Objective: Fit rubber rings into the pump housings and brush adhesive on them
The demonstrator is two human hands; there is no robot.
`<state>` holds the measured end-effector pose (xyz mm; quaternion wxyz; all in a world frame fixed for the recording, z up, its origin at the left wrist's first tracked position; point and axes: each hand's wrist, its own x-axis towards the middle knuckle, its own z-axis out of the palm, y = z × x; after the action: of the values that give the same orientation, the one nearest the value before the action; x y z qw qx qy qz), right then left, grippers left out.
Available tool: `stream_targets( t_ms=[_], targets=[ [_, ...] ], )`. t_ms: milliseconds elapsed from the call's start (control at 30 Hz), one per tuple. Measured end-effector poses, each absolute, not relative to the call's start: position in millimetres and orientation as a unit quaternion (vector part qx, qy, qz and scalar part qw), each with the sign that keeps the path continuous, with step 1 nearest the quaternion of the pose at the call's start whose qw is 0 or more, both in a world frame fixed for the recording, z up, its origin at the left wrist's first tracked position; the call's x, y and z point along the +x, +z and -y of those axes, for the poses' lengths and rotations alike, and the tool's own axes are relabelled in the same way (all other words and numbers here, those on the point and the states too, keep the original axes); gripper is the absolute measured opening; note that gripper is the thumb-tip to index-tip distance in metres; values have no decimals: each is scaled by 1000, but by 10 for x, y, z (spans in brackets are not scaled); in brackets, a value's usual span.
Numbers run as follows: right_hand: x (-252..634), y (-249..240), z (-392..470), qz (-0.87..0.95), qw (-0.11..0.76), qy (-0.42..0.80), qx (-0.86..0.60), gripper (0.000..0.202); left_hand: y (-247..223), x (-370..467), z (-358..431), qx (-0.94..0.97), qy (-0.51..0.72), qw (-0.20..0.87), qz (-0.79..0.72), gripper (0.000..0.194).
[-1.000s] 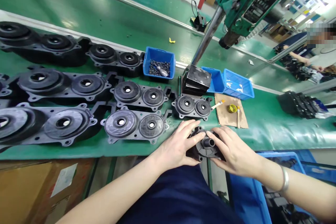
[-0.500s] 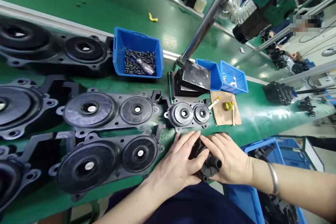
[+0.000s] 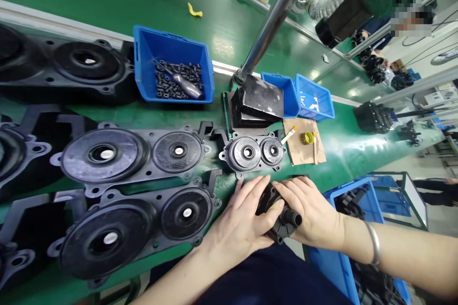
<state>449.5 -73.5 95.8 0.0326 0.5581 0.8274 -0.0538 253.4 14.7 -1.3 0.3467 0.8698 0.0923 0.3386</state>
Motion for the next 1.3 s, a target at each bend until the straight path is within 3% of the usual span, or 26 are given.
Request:
stream_targets(
  t_ms=[233, 467, 567, 667, 800, 867, 1000, 1167, 1300],
  targets=[
    [4374, 893, 592, -818, 9, -59, 572, 61, -15, 2478, -208, 855, 365, 350, -112, 69],
    [4263, 962, 473, -804, 74, -83, 584, 90, 0, 2418, -229, 859, 397, 300, -120, 79],
    [4326, 1065, 584, -822, 60, -87, 559, 101, 15, 2427, -191, 876, 375, 282, -109, 82],
    [4514, 1255, 783, -835, -23, -89, 543, 104, 85, 2427, -112, 892, 355, 260, -105, 80],
    [4884, 1415, 1191, -696, -214, -65, 682, 66, 321, 2399, 31, 924, 311, 166, -144, 75],
    [5011, 1311, 1420, -568, -332, -60, 750, 48, 483, 2425, 68, 940, 294, 98, -144, 76],
    [4961, 744, 1746, -353, -517, -108, 772, 28, 785, 2698, 19, 971, 226, 18, -77, 86],
    [4617, 104, 1887, -296, -555, -165, 759, 23, 965, 3238, -44, 998, -3, -49, -34, 104],
    [4488, -83, 1989, -299, -562, -197, 746, 19, 959, 3433, 29, 984, -135, -74, -86, 98]
  ],
)
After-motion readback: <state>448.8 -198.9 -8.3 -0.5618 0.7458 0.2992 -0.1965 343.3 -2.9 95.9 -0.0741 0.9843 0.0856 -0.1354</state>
